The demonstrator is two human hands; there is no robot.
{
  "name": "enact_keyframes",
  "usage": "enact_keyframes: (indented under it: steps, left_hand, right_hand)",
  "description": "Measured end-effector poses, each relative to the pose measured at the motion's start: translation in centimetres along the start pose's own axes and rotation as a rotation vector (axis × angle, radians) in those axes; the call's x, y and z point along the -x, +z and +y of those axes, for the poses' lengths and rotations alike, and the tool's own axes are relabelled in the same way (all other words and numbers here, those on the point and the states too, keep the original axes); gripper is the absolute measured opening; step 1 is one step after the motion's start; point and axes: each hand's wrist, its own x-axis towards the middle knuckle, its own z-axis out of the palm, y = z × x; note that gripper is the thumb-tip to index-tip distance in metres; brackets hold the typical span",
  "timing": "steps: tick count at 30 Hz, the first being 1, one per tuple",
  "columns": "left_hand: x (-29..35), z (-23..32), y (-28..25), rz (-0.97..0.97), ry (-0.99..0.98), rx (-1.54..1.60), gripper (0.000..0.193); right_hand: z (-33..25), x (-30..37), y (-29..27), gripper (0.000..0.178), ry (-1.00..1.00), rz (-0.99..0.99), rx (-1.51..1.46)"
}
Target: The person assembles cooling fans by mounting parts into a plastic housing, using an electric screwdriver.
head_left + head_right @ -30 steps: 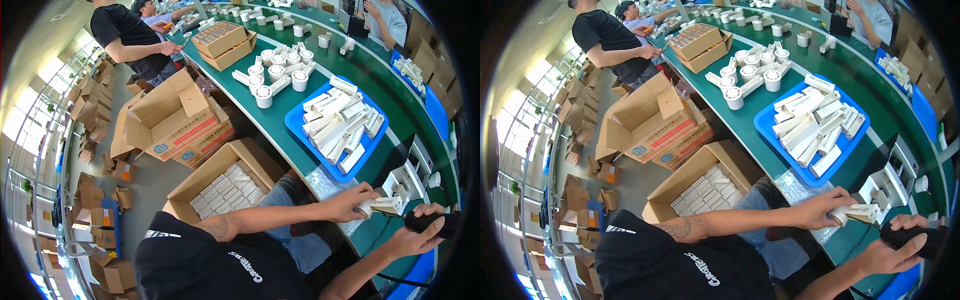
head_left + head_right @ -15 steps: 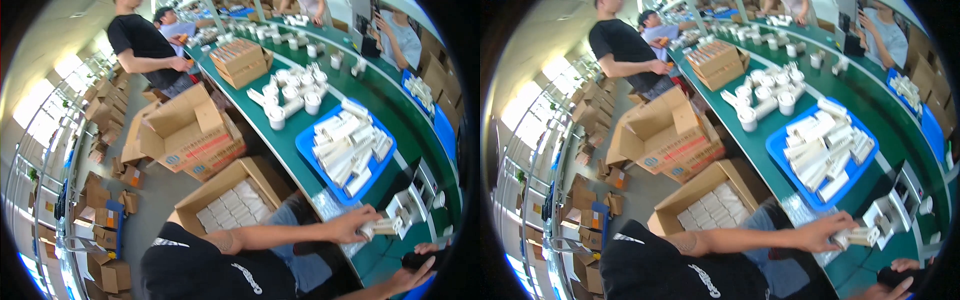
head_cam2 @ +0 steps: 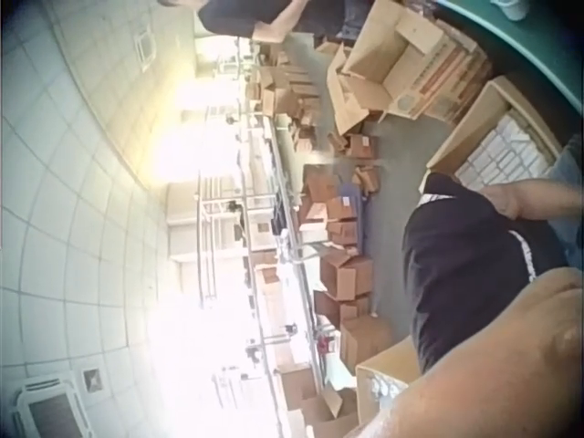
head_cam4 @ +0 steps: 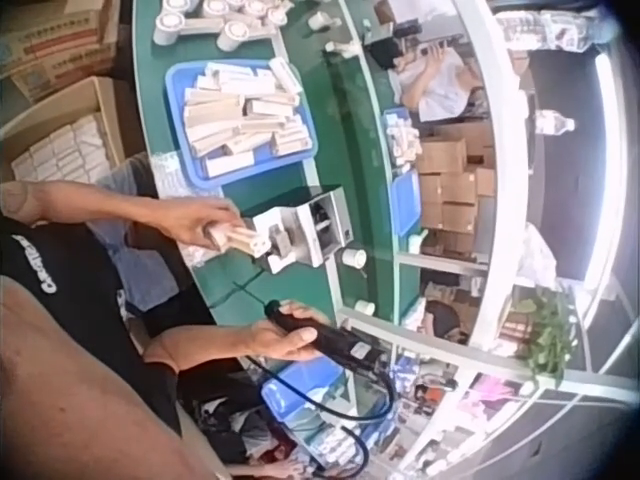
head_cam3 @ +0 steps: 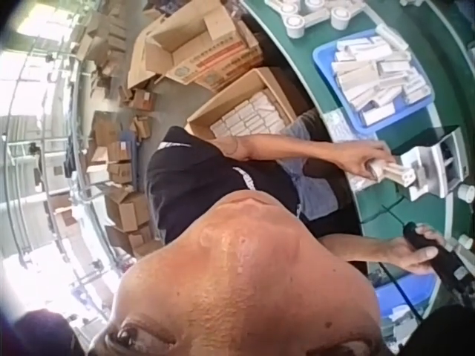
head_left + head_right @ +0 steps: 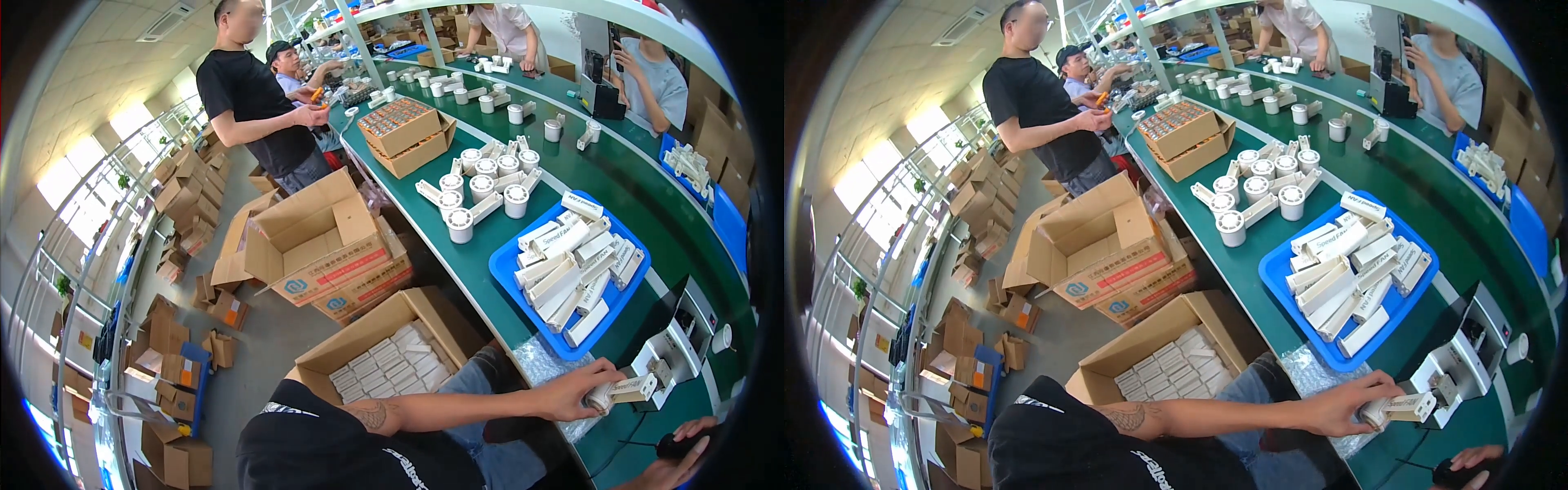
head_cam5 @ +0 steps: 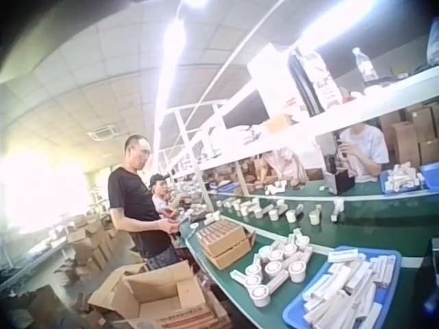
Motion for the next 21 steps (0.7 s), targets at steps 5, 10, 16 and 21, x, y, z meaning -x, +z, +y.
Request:
enact_keyframes:
  steps: [5,10,16,21]
  left_hand:
    - [0.2,0.4,-0.1,0.02,0.016,-0.025,0.073]
    - [0.1,0.5,-0.1,0.013,-0.008,-0.013,0.072]
    - [0.1,0.5,0.1,0.011,-0.039,-0.003,0.071]
    - [0.0,0.4,-0.1,0.022,-0.008,-0.007,0.07]
  right_hand:
    - [-0.3,0.1,-0.1,0.021,0.015,-0.021,-0.013]
    - [-0.3,0.3,-0.5,0.022,0.026,-0.022,-0.011]
    - [-0.3,0.5,-0.8,0.024,0.036,-0.029,0.005]
    - [1.5,2.3,-5.5,0.058,0.208,0.075,0.113]
